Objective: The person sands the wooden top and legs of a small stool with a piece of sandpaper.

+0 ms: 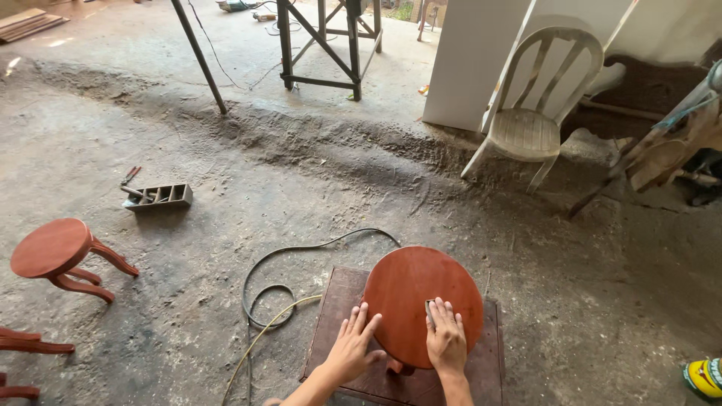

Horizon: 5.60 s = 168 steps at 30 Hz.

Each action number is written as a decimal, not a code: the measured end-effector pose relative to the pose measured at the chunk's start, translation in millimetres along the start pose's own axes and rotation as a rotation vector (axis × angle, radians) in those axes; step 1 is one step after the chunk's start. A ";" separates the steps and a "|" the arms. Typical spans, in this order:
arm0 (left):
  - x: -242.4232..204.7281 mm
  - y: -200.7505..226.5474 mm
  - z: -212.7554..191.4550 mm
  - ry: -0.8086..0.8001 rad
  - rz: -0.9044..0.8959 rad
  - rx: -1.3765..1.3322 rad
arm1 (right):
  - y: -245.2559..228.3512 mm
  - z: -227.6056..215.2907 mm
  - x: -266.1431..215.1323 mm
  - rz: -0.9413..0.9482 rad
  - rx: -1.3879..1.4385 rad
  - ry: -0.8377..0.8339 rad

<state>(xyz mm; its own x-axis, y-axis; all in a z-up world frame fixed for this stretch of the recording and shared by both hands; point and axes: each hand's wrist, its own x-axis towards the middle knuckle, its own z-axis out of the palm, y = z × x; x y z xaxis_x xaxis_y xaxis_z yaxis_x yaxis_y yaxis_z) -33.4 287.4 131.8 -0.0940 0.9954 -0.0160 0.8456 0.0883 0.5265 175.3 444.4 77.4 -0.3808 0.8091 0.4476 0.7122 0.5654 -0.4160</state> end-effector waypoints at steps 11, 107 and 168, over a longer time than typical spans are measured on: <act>-1.0 -6.3 14.7 -0.071 -0.066 -0.046 | -18.9 -10.9 9.6 0.065 0.051 -0.038; 76.1 -60.6 2.7 0.224 -0.116 -0.532 | -32.4 -33.1 -1.9 0.134 0.028 0.031; 79.1 -68.3 18.2 0.035 -0.253 -0.477 | -77.5 -32.4 37.4 -0.288 0.167 -0.111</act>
<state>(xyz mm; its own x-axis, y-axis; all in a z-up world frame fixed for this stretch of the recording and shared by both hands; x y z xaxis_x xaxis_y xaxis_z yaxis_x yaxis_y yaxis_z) -89.0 360.8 79.1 -0.2887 0.9425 -0.1683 0.4628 0.2912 0.8373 124.9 425.7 152.1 -0.6205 0.6200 0.4802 0.4637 0.7839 -0.4129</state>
